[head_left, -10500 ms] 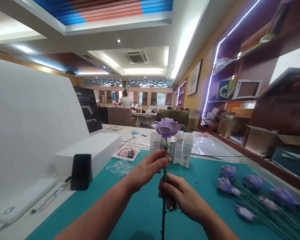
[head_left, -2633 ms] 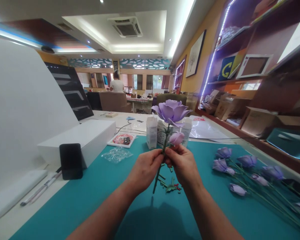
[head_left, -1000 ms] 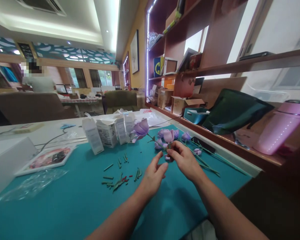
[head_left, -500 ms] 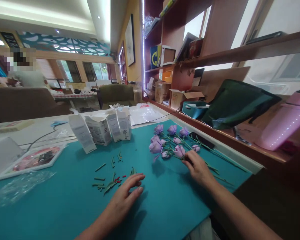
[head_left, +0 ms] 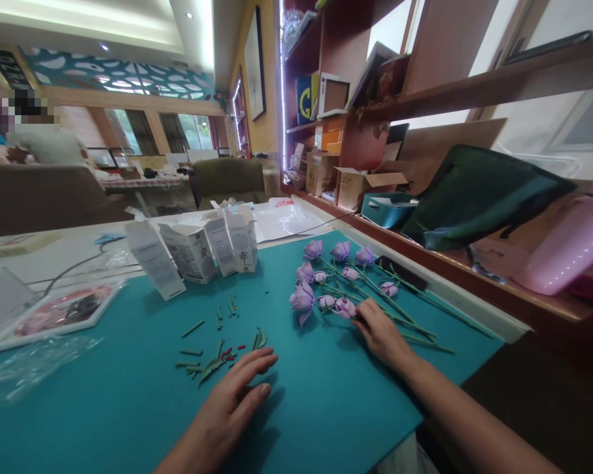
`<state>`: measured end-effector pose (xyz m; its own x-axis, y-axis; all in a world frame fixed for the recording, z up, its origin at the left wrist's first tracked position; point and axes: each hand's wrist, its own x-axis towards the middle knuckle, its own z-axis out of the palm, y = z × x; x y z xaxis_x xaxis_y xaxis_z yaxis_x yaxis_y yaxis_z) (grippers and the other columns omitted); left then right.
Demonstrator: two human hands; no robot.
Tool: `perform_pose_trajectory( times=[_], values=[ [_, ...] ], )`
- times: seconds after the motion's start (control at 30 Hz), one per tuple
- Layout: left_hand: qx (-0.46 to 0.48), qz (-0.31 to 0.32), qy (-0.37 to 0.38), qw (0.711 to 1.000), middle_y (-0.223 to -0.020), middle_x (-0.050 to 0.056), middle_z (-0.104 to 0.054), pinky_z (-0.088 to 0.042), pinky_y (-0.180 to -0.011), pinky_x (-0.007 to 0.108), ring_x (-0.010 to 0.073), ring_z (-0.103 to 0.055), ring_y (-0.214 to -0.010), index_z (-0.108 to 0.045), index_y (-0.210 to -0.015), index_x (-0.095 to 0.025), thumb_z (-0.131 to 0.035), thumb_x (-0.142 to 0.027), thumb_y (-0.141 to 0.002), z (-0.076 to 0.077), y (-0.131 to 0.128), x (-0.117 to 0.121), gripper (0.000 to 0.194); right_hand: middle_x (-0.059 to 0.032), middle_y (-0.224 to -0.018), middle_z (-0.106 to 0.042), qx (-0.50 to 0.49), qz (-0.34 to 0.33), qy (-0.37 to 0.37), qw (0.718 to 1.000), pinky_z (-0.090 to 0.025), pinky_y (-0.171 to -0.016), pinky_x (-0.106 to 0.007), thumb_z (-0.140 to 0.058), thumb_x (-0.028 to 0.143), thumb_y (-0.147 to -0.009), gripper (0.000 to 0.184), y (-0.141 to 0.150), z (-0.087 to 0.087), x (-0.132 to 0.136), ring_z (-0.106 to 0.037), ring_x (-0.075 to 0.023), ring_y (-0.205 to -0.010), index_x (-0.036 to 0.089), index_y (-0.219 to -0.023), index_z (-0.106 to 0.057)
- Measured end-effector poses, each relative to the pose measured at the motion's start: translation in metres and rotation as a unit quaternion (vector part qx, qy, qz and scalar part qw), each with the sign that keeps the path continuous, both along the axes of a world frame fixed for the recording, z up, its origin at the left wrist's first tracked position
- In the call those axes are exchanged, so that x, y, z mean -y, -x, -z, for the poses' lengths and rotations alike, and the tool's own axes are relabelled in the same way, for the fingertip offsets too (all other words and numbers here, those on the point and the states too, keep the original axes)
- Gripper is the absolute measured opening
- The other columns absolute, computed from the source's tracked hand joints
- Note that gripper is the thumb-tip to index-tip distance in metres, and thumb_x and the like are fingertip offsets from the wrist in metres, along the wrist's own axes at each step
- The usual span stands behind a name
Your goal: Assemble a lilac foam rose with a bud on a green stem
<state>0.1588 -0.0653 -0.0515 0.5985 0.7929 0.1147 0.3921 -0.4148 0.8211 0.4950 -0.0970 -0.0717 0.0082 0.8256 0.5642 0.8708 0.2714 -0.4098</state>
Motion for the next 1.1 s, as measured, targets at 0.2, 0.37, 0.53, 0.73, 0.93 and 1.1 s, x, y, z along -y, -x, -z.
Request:
perform_pose_trajectory(
  times=[0.2,0.37,0.53,0.73,0.93,1.1],
  values=[
    [-0.007,-0.005,-0.008,1.000,-0.139,0.002,-0.058,-0.044,-0.106,0.045,0.0287,-0.051,-0.130,-0.065,-0.122,-0.038,-0.048,-0.050,-0.090,0.006,0.004,0.000,0.039,-0.0061,-0.085,-0.054,0.006,-0.014,0.013,1.000,-0.048,-0.068,-0.033,-0.044,0.015,-0.090,0.012,-0.005,-0.002,0.002,-0.054,-0.0206,-0.075,0.023,-0.082,-0.048],
    [-0.003,-0.001,-0.022,1.000,-0.138,0.001,-0.059,-0.042,-0.107,0.047,0.0292,-0.053,-0.128,-0.066,-0.121,-0.040,-0.048,-0.050,-0.090,0.012,0.010,-0.002,0.037,-0.0062,-0.087,-0.055,0.024,-0.020,0.013,0.999,-0.048,-0.068,-0.033,-0.044,0.015,-0.092,0.013,-0.011,-0.003,0.004,-0.055,-0.0203,-0.076,0.023,-0.083,-0.049],
    [0.002,-0.015,-0.019,1.000,-0.137,0.000,-0.060,-0.044,-0.106,0.046,0.0297,-0.052,-0.129,-0.066,-0.121,-0.041,-0.049,-0.048,-0.090,0.015,0.012,-0.004,0.036,-0.0066,-0.089,-0.055,0.081,-0.034,-0.011,0.996,-0.049,-0.074,-0.033,-0.042,0.016,-0.095,0.014,-0.012,0.003,0.008,-0.056,-0.0202,-0.082,0.022,-0.087,-0.052],
    [-0.015,-0.006,-0.045,0.999,-0.137,0.001,-0.060,-0.044,-0.105,0.044,0.0274,-0.054,-0.128,-0.066,-0.122,-0.036,-0.046,-0.048,-0.091,0.014,0.011,-0.003,0.038,-0.0060,-0.089,-0.056,0.150,-0.015,-0.084,0.985,-0.049,-0.075,-0.030,-0.043,0.013,-0.096,0.015,-0.009,0.011,0.004,-0.056,-0.0189,-0.083,0.021,-0.090,-0.054],
    [-0.034,-0.001,-0.080,0.996,-0.136,0.000,-0.061,-0.047,-0.102,0.037,0.0236,-0.057,-0.124,-0.066,-0.122,-0.036,-0.045,-0.044,-0.092,0.017,0.012,-0.002,0.037,-0.0057,-0.086,-0.056,0.182,-0.005,-0.100,0.978,-0.048,-0.074,-0.030,-0.043,0.013,-0.096,0.019,-0.012,0.012,-0.012,-0.054,-0.0192,-0.081,0.021,-0.084,-0.056],
    [-0.031,0.000,-0.085,0.996,-0.134,0.000,-0.062,-0.049,-0.100,0.036,0.0239,-0.058,-0.123,-0.066,-0.121,-0.037,-0.046,-0.044,-0.092,0.019,0.012,-0.004,0.037,-0.0062,-0.085,-0.057,0.213,-0.002,-0.094,0.973,-0.045,-0.073,-0.029,-0.041,0.012,-0.096,0.023,-0.016,0.012,-0.012,-0.051,-0.0192,-0.080,0.019,-0.082,-0.057]
  ],
)
